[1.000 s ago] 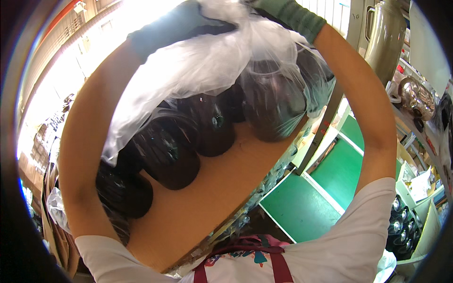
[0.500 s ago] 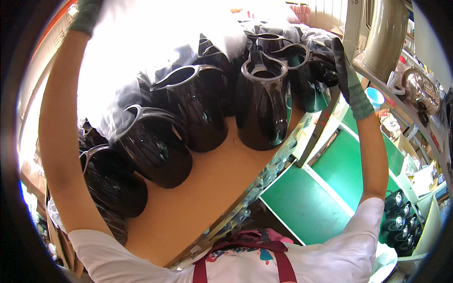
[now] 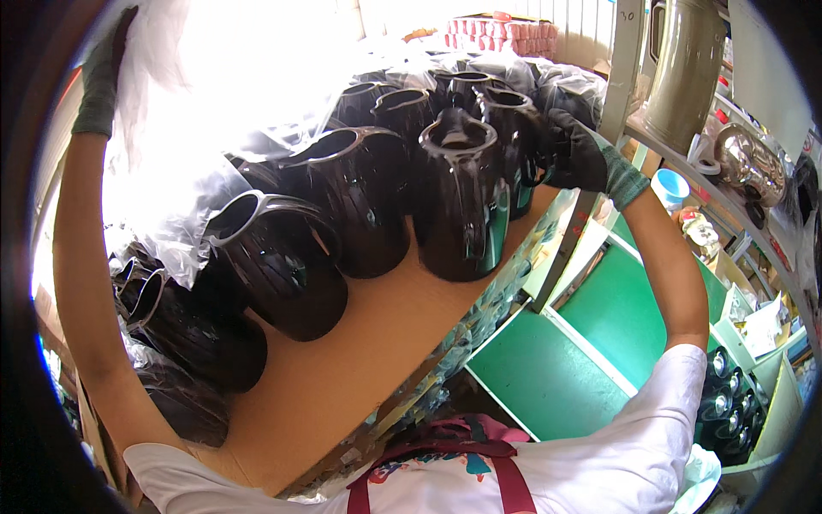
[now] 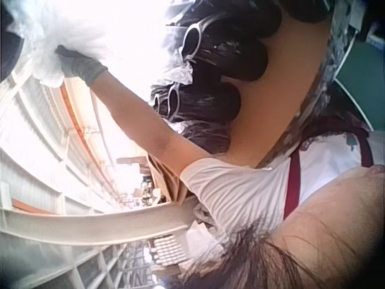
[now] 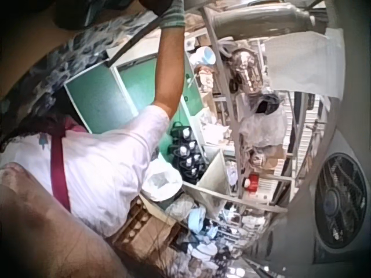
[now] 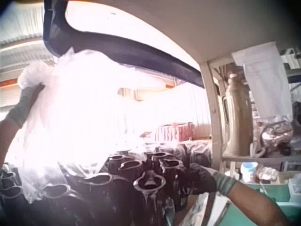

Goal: The person repeatedly picks up black kettles, inserts a small white circular gasket into the kettle opening, and places the assembled kettles on a green workbench. The person also handles a cardboard tray of wrapped kettles and bubble wrap.

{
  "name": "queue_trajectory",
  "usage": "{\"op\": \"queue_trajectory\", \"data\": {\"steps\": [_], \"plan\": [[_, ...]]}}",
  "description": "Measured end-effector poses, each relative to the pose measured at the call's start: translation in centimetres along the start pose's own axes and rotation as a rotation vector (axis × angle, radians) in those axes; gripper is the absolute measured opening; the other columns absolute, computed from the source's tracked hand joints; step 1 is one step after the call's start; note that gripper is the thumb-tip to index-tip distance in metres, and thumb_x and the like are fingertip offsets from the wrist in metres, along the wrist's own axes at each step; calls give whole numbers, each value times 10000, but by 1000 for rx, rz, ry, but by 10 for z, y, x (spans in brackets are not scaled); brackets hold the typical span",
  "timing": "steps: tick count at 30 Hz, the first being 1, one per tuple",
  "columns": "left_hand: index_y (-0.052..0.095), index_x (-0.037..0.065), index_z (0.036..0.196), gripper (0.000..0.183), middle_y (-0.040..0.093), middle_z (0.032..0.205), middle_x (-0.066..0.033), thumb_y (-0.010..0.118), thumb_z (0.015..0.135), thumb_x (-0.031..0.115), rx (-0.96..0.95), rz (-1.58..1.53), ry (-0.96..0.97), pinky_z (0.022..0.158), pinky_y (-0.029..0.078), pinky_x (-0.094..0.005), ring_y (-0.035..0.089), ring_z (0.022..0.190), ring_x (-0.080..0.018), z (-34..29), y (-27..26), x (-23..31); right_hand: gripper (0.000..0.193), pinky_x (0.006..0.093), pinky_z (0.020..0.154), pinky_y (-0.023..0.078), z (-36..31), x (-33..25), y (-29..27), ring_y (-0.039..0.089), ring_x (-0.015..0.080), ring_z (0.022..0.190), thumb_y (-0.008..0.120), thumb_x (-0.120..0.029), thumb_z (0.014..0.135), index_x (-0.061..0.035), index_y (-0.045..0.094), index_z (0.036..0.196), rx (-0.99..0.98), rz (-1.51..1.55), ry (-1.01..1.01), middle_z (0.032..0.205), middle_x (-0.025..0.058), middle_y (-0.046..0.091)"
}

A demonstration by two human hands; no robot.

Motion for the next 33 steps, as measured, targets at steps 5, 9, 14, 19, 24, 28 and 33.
{"op": "queue_trajectory", "data": {"steps": [5, 9, 14, 19, 24, 28, 33], "plan": [[650, 54, 1239, 356, 668, 1134, -94, 635, 968, 284, 4, -32, -6, 912, 499, -325, 606, 1057, -178, -1, -4, 13, 303, 461, 884, 536, 8, -112, 8, 669, 339, 1013, 617, -261, 938, -36, 580, 1138, 834, -1730, -1088, 1084, 176, 682], [649, 55, 1243, 361, 667, 1128, -93, 635, 968, 290, -3, -53, -23, 905, 499, -324, 605, 1050, -176, -10, 1, 20, 418, 460, 1002, 507, 57, -162, 2, 622, 331, 1207, 504, -263, 984, -60, 573, 1343, 923, -2166, -264, 1315, 186, 633], [646, 57, 1247, 367, 665, 1120, -92, 633, 970, 297, -19, -48, -27, 897, 498, -322, 603, 1042, -173, -10, -8, 24, 309, 441, 990, 512, 118, -185, -33, 647, 318, 1166, 529, -183, 928, -78, 723, 1144, 676, -2164, -292, 1266, 185, 659], [644, 58, 1251, 374, 663, 1112, -92, 632, 971, 305, -41, -122, -65, 888, 498, -320, 602, 1033, -170, -29, 20, 30, 332, 409, 932, 529, 158, -226, -59, 681, 326, 1045, 727, -218, 827, -34, 677, 1099, 398, -1620, -841, 1110, 208, 705], [642, 59, 1255, 380, 661, 1103, -91, 631, 972, 312, -100, -102, -69, 879, 497, -318, 600, 1024, -167, -34, 15, 42, 220, 369, 871, 529, 184, -184, 9, 668, 264, 913, 655, -96, 797, -45, 699, 1007, 76, -1773, -770, 999, 130, 722], [640, 60, 1259, 385, 659, 1097, -91, 630, 973, 318, -138, -113, -67, 872, 497, -316, 599, 1017, -165, -31, 9, 56, 206, 356, 866, 541, 202, -202, 3, 705, 242, 918, 690, -117, 772, -92, 723, 974, 358, -1642, -874, 941, 87, 746], [637, 61, 1263, 392, 657, 1089, -90, 629, 974, 325, -221, -239, -106, 863, 496, -314, 597, 1008, -162, -48, 36, 80, 219, 345, 848, 562, 189, -270, -14, 716, 248, 897, 687, -150, 838, -112, 711, 1051, 616, -1551, -1279, 976, 56, 758]]}}
Point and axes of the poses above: each hand's wrist, its own z-axis towards the middle knuckle, its own y-axis out of the palm, x = y × z, the point moved 5 cm from there along z, towards the middle knuckle
